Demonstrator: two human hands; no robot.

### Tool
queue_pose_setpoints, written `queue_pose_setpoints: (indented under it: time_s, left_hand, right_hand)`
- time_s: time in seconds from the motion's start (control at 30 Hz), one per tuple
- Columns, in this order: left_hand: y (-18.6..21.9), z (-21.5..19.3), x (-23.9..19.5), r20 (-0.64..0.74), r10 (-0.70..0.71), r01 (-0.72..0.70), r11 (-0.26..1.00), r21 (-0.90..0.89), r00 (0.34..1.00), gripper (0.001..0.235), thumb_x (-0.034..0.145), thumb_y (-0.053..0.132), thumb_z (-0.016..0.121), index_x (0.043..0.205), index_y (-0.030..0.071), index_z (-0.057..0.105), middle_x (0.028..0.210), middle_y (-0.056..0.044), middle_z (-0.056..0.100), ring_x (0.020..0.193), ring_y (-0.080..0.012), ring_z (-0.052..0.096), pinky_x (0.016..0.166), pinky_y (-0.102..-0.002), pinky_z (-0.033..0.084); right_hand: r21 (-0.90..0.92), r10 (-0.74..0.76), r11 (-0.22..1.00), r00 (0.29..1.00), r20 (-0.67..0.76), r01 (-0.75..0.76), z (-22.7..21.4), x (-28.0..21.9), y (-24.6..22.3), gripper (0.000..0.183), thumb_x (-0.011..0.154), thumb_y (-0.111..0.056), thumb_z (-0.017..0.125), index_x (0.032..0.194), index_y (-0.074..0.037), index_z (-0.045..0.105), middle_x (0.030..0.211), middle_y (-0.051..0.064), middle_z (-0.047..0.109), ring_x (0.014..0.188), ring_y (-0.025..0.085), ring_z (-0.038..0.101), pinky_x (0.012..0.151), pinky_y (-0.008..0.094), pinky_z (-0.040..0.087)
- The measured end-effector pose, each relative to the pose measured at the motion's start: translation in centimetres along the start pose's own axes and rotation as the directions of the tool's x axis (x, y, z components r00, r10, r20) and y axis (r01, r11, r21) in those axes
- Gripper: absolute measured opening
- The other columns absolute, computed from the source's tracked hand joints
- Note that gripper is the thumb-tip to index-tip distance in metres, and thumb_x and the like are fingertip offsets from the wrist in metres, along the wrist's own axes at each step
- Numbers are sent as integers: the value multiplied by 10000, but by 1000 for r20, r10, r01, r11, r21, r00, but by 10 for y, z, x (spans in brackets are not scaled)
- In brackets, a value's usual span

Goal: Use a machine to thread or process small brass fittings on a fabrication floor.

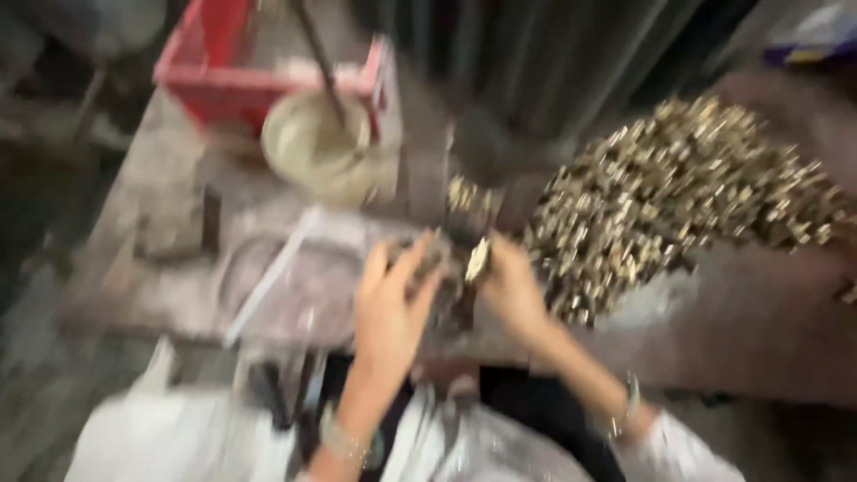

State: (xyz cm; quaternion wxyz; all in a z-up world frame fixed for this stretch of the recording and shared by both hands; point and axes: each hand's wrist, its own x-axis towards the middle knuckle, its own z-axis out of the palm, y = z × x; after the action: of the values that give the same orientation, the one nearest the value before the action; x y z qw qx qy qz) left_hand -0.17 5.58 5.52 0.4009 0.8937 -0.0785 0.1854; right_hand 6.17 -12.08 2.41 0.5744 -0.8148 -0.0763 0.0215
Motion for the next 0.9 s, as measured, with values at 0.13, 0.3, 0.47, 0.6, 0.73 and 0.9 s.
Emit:
queue_pose_setpoints:
  time_s: [0.13,0.3,0.47,0.6,0.73,0.9]
  left_hand:
    - [5,-8,-14,141,-143,176,950,-257,980,326,818,167,785,1105,20,733,977,-170,706,822,-345,716,694,-393,561]
    - [-86,-37,-29,536,6,95,982,-160,844,255,784,185,856,1006,71,803,930,-111,819,853,-235,785,765,-333,581]
    - [-21,-84,31,-45,-352,333,913,-236,935,346,881,166,756,1211,68,719,1021,-129,787,824,-236,741,691,-325,574]
    - [-40,-12,-11,-74,-4,8,998,56,997,223,874,145,749,1086,83,776,981,-138,776,839,-297,748,745,-366,579]
    - [8,21,-11,12,-31,31,999,-18,999,406,790,278,860,1078,15,748,953,-162,731,807,-355,714,707,-402,575]
    - [42,17,8,45,-64,63,998,22,997,345,889,267,784,1191,104,755,1029,-80,749,995,-291,704,856,-404,567]
  right_hand:
    - [-166,-183,958,945,271,232,-15,-63,1,442,819,98,534,1254,23,531,1016,209,688,925,329,663,778,425,566]
    - [-394,-229,784,814,534,480,-38,-58,-2,306,785,9,694,1079,0,607,1075,226,665,1195,453,571,1032,514,440]
    - [-482,-364,640,789,495,598,-17,-37,26,298,712,56,646,1003,14,604,1077,246,615,1282,460,499,1038,500,449]
    - [-470,-291,750,870,398,466,-9,-31,39,350,769,63,656,1113,14,620,1048,214,634,1164,414,559,968,479,481]
    - [-233,-291,915,938,187,331,0,-42,24,401,820,76,660,1213,16,614,1032,202,678,964,356,667,811,438,546]
    - [215,-154,967,985,77,135,15,-20,57,305,876,63,577,1178,20,575,862,92,651,691,148,605,564,327,504]
